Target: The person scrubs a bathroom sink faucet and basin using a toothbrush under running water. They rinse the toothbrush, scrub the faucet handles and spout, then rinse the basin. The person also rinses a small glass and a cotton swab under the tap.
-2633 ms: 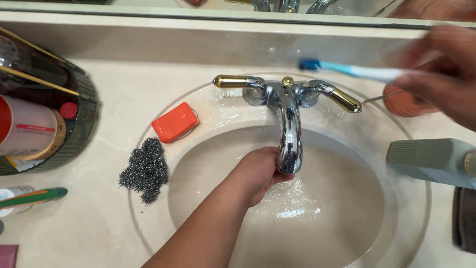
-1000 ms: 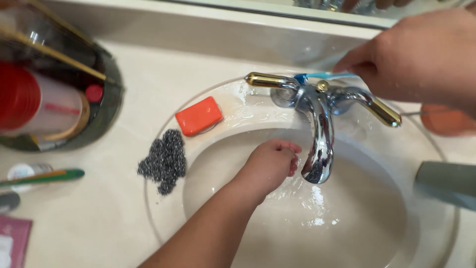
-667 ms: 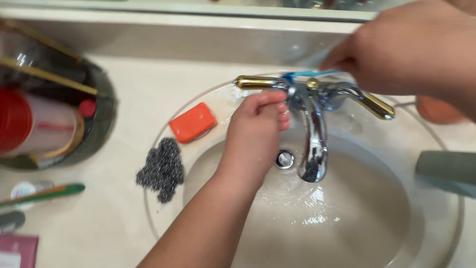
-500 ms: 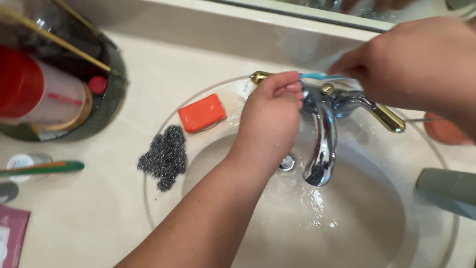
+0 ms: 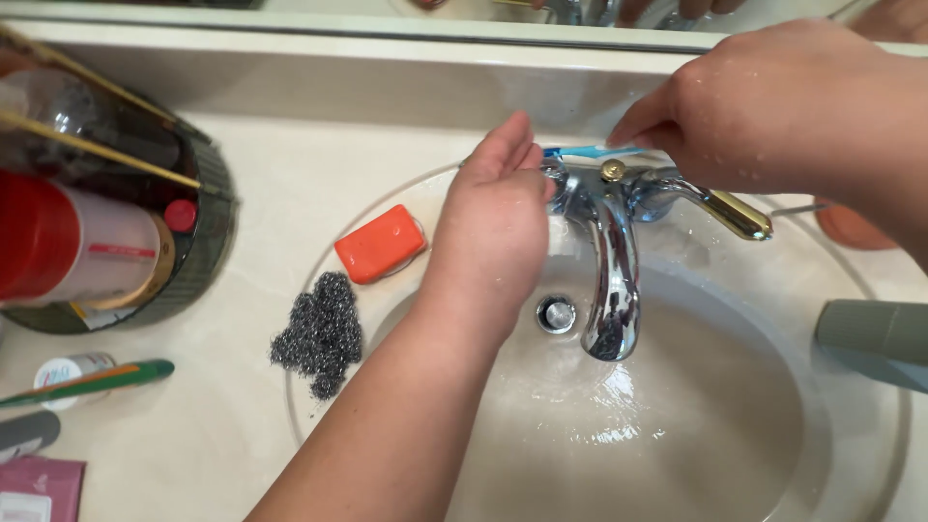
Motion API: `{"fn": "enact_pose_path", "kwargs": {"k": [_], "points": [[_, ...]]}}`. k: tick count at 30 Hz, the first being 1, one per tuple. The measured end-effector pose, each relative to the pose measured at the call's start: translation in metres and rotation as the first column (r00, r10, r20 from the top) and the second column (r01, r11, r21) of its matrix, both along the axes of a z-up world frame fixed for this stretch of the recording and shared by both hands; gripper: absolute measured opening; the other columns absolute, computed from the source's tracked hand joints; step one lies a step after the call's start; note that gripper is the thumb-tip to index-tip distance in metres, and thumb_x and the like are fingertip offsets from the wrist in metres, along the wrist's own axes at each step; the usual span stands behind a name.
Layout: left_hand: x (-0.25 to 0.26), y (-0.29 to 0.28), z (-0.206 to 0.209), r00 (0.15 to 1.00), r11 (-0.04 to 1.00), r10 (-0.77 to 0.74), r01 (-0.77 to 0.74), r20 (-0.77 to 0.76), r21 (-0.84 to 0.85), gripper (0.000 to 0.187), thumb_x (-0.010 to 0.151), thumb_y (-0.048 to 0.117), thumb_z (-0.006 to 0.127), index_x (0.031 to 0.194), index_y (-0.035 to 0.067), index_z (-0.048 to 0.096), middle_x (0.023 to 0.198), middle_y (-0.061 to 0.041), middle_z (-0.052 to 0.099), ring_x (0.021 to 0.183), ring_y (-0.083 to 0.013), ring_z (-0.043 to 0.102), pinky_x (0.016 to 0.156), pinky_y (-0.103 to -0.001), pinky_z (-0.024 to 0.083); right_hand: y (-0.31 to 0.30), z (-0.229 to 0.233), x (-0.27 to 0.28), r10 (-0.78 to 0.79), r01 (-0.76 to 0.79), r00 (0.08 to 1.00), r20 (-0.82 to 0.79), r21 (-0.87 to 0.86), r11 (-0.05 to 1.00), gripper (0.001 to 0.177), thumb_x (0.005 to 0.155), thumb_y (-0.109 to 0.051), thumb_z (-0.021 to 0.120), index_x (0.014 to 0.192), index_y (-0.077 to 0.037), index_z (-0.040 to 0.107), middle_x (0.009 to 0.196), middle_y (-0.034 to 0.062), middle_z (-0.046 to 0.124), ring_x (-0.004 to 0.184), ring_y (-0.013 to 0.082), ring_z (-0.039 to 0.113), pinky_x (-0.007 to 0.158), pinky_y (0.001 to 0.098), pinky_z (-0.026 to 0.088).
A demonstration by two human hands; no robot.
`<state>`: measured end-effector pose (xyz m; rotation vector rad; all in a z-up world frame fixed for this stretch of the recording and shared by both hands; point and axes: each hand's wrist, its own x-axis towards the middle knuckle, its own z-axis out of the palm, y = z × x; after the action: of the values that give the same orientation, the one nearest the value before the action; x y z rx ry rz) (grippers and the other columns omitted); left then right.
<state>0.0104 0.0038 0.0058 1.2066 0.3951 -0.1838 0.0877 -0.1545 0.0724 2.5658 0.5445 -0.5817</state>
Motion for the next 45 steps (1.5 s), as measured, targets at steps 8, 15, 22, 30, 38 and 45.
{"fn": "enact_pose_path", "kwargs": {"k": [8, 15, 22, 30, 38, 45], "points": [[-0.007, 0.006, 0.005, 0.998, 0.989, -0.064, 0.063, 0.003, 0.133, 0.062, 0.091, 0.003, 0.043, 0.153, 0.003, 0.038, 0.154, -0.017, 0.049, 0.146, -0.0205, 0.044, 0.116, -0.030, 0.032, -0.004, 0.005, -0.006, 0.016, -0.014, 0.999, 0.044, -0.036, 0.999, 0.031, 0.102, -0.040, 0.053, 0.123, -0.051, 0.074, 0.086, 0.0007, 0.078, 0.080, 0.0231, 0.074, 0.076, 0.0376, 0.058], [-0.007, 0.002, 0.005, 0.997, 0.988, -0.073, 0.070, 0.015, 0.136, 0.063, 0.091, 0.002, 0.044, 0.154, 0.001, 0.036, 0.155, -0.020, 0.047, 0.148, -0.0221, 0.043, 0.118, -0.031, 0.032, 0.018, 0.007, -0.005, -0.015, 0.015, 0.999, -0.033, 0.014, 1.000, 0.033, 0.101, -0.035, 0.055, 0.125, -0.050, 0.072, 0.091, -0.0027, 0.078, 0.085, 0.0225, 0.073, 0.078, 0.0390, 0.057], [-0.005, 0.002, 0.008, 0.997, 0.981, -0.073, 0.076, -0.022, 0.178, 0.062, 0.090, 0.002, 0.043, 0.152, 0.003, 0.039, 0.153, -0.019, 0.049, 0.146, -0.0213, 0.044, 0.117, -0.030, 0.032, 0.005, 0.006, -0.002, -0.046, 0.046, 0.999, -0.012, -0.040, 0.998, 0.033, 0.102, -0.038, 0.053, 0.127, -0.051, 0.070, 0.087, 0.0000, 0.079, 0.080, 0.0241, 0.074, 0.076, 0.0386, 0.058], [-0.004, 0.002, 0.004, 0.998, 0.986, -0.058, 0.058, -0.002, 0.155, 0.061, 0.090, 0.001, 0.042, 0.151, 0.003, 0.040, 0.152, -0.017, 0.052, 0.146, -0.0199, 0.045, 0.117, -0.030, 0.033, -0.015, 0.004, -0.010, -0.046, 0.047, 0.999, 0.027, -0.045, 0.998, 0.034, 0.103, -0.038, 0.051, 0.126, -0.053, 0.071, 0.090, 0.0004, 0.079, 0.082, 0.0239, 0.074, 0.075, 0.0393, 0.059], [-0.003, 0.002, -0.001, 0.998, 0.985, -0.060, 0.062, -0.019, 0.161, 0.065, 0.088, -0.002, 0.038, 0.153, 0.002, 0.036, 0.155, -0.018, 0.047, 0.147, -0.0199, 0.043, 0.118, -0.030, 0.032, 0.016, -0.001, -0.008, 0.014, -0.013, 1.000, -0.018, 0.038, 0.999, 0.033, 0.101, -0.038, 0.055, 0.128, -0.050, 0.070, 0.092, -0.0008, 0.078, 0.085, 0.0247, 0.073, 0.077, 0.0397, 0.057], [-0.001, 0.002, 0.005, 0.995, 0.981, -0.061, 0.074, -0.080, 0.177, 0.065, 0.086, -0.002, 0.039, 0.151, 0.006, 0.038, 0.153, -0.015, 0.048, 0.145, -0.0185, 0.044, 0.115, -0.029, 0.033, 0.004, 0.007, -0.010, -0.025, 0.024, 1.000, -0.005, -0.042, 0.999, 0.033, 0.103, -0.040, 0.051, 0.126, -0.052, 0.071, 0.094, -0.0016, 0.078, 0.086, 0.0240, 0.073, 0.077, 0.0393, 0.057]]}}
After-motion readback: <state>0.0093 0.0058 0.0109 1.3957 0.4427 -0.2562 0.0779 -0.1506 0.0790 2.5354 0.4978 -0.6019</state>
